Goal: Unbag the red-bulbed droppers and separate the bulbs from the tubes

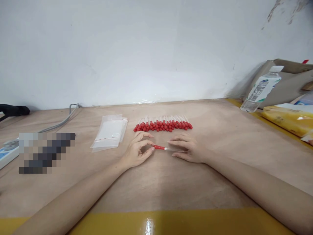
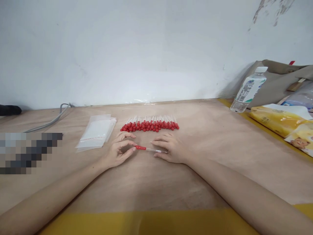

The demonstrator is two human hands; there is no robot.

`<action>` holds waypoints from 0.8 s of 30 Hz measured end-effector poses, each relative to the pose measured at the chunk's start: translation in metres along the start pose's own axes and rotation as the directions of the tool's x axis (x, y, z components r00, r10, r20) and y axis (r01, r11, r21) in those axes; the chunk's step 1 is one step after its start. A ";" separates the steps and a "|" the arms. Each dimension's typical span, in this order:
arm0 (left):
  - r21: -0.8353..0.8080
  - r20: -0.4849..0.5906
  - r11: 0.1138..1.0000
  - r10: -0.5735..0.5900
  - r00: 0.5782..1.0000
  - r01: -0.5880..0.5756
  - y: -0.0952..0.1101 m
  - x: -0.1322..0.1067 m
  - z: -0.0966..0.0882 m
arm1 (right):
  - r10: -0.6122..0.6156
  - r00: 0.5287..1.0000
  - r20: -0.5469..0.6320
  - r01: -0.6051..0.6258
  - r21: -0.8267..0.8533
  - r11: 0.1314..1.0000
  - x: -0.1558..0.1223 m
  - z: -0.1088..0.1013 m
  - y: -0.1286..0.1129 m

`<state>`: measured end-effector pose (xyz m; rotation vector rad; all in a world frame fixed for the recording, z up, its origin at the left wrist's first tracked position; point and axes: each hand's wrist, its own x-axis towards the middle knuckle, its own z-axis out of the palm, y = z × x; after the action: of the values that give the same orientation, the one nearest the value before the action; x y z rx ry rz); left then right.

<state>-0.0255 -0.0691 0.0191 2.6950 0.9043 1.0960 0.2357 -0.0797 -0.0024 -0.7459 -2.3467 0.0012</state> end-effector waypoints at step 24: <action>-0.018 0.059 0.999 0.046 0.997 -0.045 0.002 0.002 0.004 | 0.043 0.997 -0.056 -0.051 -0.137 0.989 0.009 0.014 -0.010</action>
<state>-0.0210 -0.0695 0.0181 2.7324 0.8247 1.0204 0.2164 -0.0808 -0.0061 -0.8582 -2.2959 -0.1608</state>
